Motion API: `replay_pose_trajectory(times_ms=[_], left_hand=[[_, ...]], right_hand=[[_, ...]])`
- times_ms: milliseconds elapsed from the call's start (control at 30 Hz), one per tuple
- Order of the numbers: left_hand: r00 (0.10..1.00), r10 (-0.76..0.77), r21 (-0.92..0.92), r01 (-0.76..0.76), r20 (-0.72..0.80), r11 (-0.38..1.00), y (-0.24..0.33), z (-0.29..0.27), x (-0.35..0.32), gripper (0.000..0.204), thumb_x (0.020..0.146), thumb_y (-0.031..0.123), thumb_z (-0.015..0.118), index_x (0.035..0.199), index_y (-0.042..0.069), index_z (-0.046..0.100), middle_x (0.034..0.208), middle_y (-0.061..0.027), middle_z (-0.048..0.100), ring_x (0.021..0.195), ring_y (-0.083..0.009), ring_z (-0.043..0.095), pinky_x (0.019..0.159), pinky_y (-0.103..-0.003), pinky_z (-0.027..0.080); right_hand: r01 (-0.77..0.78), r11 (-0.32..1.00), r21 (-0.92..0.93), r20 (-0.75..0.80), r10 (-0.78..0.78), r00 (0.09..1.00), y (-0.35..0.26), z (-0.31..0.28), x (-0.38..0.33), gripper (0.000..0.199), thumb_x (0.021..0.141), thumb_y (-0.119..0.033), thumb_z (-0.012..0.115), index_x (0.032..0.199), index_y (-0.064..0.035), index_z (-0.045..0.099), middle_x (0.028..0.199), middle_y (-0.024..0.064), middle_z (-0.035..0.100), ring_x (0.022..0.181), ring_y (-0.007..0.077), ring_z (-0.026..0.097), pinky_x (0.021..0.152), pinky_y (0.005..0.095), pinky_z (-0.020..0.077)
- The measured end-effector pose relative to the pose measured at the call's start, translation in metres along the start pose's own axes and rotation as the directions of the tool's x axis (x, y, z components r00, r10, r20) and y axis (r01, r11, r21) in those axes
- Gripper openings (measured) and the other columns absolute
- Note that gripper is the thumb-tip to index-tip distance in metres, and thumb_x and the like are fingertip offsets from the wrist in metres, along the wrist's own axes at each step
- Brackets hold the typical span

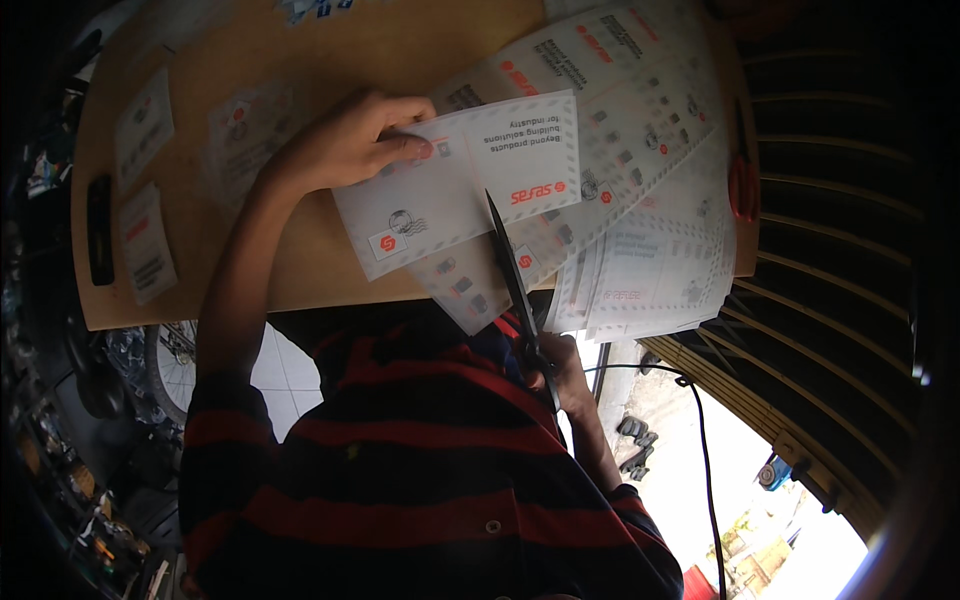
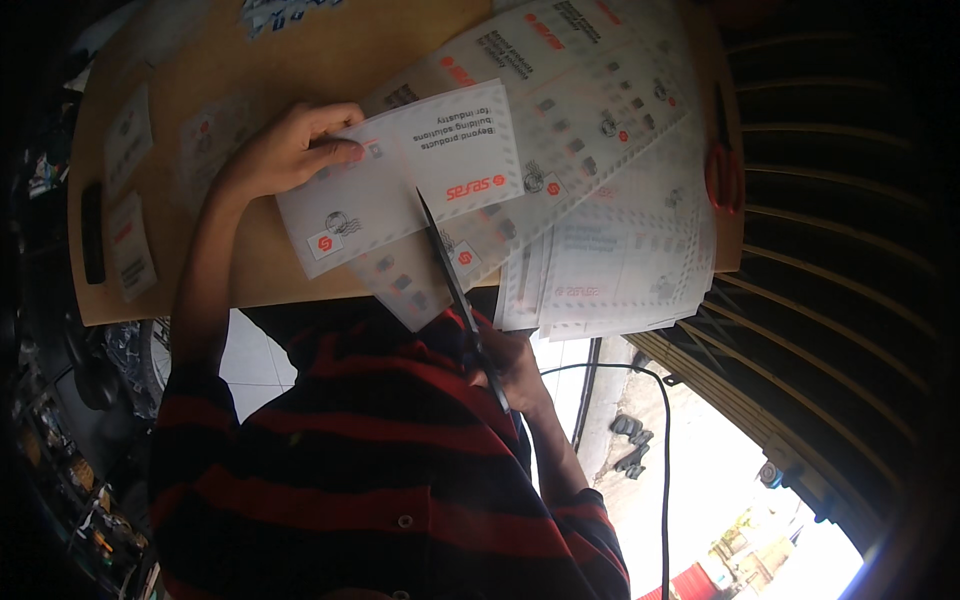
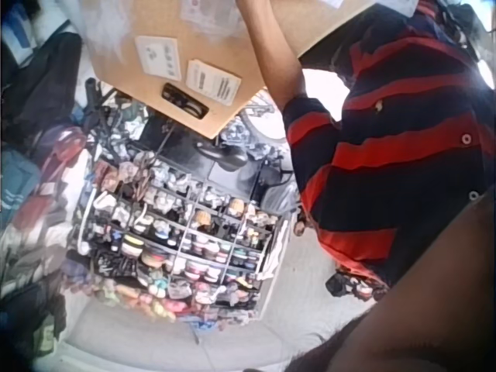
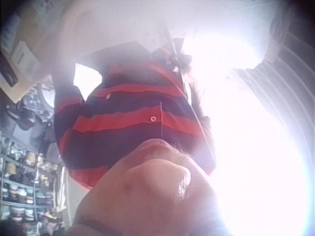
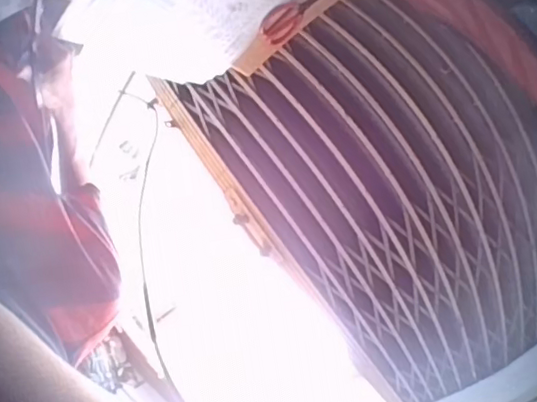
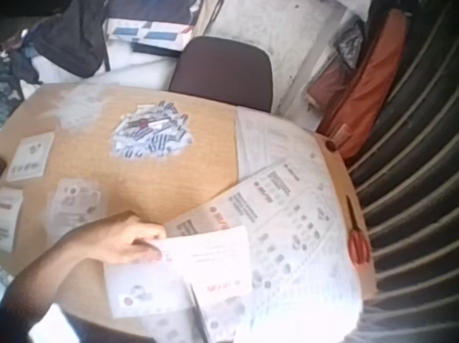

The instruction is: The person cuts a stack of printed paper sheets with shears.

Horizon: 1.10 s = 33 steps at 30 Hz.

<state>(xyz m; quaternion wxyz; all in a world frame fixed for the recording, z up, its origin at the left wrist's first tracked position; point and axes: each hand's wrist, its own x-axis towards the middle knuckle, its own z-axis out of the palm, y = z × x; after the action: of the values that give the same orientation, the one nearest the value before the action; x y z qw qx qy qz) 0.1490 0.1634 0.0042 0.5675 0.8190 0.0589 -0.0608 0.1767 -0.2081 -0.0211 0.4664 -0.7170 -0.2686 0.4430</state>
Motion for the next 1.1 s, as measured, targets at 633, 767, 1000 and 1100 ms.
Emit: replay_pose_trajectory(times_ms=[633,767,1000,1100], left_hand=[[1.0,0.004,0.041,-0.003,-0.022,0.999,-0.002,0.003,-0.001,0.012,0.087,0.01,0.062,0.092,0.001,0.056,0.069,-0.0061,0.064,0.052,-0.0091,0.046,0.045,-0.027,0.037],[1.0,-0.008,0.05,0.009,-0.019,0.999,-0.002,0.003,-0.001,0.012,0.087,0.011,0.063,0.092,0.001,0.056,0.069,-0.0061,0.064,0.052,-0.0094,0.047,0.047,-0.028,0.039],[1.0,-0.013,0.03,0.013,0.007,0.999,0.002,0.003,-0.002,0.013,0.087,0.012,0.062,0.094,0.002,0.058,0.074,-0.0067,0.068,0.056,-0.0093,0.053,0.052,-0.027,0.043],[0.997,-0.048,0.019,0.047,0.064,0.999,0.005,0.002,-0.002,0.017,0.088,0.015,0.064,0.096,0.002,0.058,0.078,-0.0074,0.068,0.064,-0.0082,0.055,0.059,-0.026,0.044]], right_hand=[[0.057,0.998,0.015,-0.033,-0.056,0.998,0.015,0.009,0.004,0.076,0.071,-0.074,0.061,0.082,0.0006,0.062,0.062,0.0007,0.053,0.055,0.009,0.049,0.049,0.0281,0.0384],[-0.005,0.998,0.056,-0.055,0.009,0.998,0.021,0.011,0.001,0.073,0.072,-0.072,0.063,0.081,0.0002,0.062,0.062,0.0005,0.054,0.055,0.0087,0.05,0.049,0.0281,0.0388],[0.091,0.996,-0.016,-0.007,-0.091,0.996,0.02,0.005,0.0,0.074,0.071,-0.073,0.063,0.083,0.0005,0.063,0.06,-0.0001,0.052,0.053,0.0088,0.049,0.048,0.0282,0.0367],[0.109,0.994,-0.014,0.0,-0.109,0.994,0.013,0.004,0.0,0.076,0.07,-0.074,0.064,0.084,0.0009,0.064,0.059,-0.0004,0.051,0.053,0.0088,0.049,0.047,0.0283,0.0361]])
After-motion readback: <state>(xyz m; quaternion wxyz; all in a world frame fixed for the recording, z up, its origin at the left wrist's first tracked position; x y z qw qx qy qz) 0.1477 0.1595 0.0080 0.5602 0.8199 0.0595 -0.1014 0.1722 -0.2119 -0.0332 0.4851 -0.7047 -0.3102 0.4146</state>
